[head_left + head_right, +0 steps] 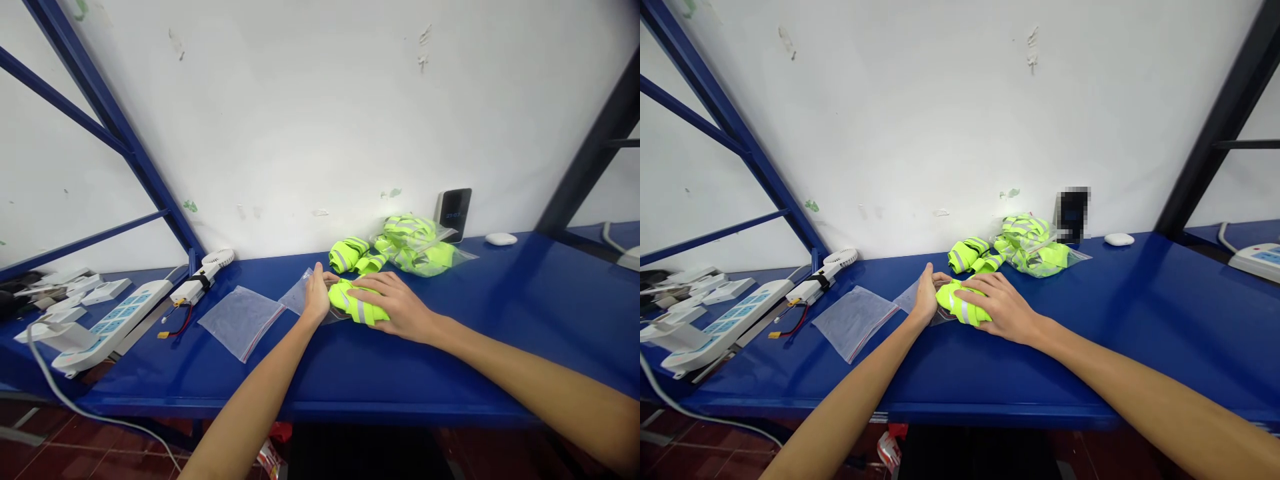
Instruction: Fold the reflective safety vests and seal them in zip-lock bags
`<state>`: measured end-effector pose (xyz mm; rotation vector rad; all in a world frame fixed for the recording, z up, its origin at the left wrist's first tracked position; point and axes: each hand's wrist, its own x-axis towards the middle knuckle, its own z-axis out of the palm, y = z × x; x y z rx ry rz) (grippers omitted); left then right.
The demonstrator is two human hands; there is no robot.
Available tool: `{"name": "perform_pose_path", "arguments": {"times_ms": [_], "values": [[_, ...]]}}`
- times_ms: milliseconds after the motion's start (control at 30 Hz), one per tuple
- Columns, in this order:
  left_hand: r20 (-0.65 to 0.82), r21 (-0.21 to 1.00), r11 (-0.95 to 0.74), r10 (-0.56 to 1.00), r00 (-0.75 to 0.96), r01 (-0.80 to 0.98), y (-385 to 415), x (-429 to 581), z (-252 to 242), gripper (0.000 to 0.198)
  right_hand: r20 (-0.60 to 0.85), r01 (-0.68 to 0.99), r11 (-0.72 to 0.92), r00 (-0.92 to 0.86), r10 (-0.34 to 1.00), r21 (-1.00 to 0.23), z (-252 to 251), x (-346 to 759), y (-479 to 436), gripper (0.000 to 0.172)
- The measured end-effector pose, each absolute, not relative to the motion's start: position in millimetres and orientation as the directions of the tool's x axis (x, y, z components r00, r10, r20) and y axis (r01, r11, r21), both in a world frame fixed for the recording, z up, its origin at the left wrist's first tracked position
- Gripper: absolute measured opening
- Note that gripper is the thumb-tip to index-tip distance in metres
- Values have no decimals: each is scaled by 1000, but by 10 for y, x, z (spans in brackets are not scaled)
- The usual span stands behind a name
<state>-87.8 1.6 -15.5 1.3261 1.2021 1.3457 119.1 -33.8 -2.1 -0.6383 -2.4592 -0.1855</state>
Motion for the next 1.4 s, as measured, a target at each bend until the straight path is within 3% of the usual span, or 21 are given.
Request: {"name": "perform_pose_path", "arguments": {"times_ms": [200,333,433,567,733,900,1033,1200,1400], "values": [[136,987,-133,990,-28,88,-5,-894,-124,74,501,395,918,-801,328,29,60,1225,-389,63],[182,977,-186,982,52,104,-36,-910,-97,70,481,455,891,-783,394,10,106,1193,-421,62],[298,932,-313,949,105,185,-128,-894,-37,64,478,535,845,-748,460,24,126,1165,-415,59],[430,751,-523,850,303,402,-281,-863,51,49,476,605,795,-711,518,38,137,1140,-408,61],[476,556,-684,728,494,472,-347,-944,135,46,506,629,777,-667,548,-12,109,1144,-393,56],[408,271,-687,717,565,675,-329,-1188,219,62,529,621,774,-619,580,-123,96,1180,-342,53],[348,143,-637,749,564,758,-300,-1264,176,82,537,636,747,-569,623,-193,107,1197,-305,53],[371,90,-613,752,544,785,-259,-1183,87,83,552,611,763,-570,609,-211,113,1189,-324,51],[413,163,-634,740,532,756,-245,-1195,80,65,552,501,800,-585,594,-330,126,1162,-405,57]]}}
